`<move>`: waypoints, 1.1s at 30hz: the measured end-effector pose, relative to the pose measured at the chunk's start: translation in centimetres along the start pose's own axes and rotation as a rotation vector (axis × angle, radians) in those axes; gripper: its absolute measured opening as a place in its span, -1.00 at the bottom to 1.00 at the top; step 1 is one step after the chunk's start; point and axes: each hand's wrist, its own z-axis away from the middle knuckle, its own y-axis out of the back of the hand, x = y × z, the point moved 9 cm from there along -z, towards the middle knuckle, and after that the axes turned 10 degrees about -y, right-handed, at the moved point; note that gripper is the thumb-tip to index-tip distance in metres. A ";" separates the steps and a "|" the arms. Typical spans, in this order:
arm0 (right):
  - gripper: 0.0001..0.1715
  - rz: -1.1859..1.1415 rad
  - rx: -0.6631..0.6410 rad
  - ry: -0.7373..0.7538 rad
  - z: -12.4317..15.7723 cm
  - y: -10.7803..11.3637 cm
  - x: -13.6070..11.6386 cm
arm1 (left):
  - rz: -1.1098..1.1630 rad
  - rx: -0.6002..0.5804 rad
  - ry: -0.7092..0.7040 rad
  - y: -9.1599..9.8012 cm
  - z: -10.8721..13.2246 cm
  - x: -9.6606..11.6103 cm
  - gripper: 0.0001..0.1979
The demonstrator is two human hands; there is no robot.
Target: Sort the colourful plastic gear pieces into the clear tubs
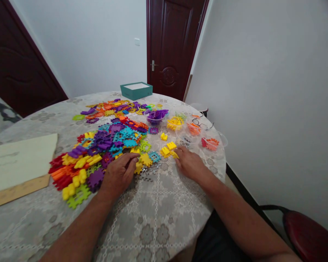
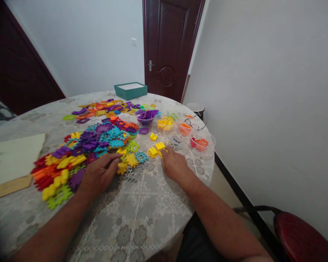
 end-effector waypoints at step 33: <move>-0.53 -0.629 0.095 0.531 0.3 2.6 -11.9 | 0.844 -0.178 0.400 -3.9 1.4 -0.7 -0.54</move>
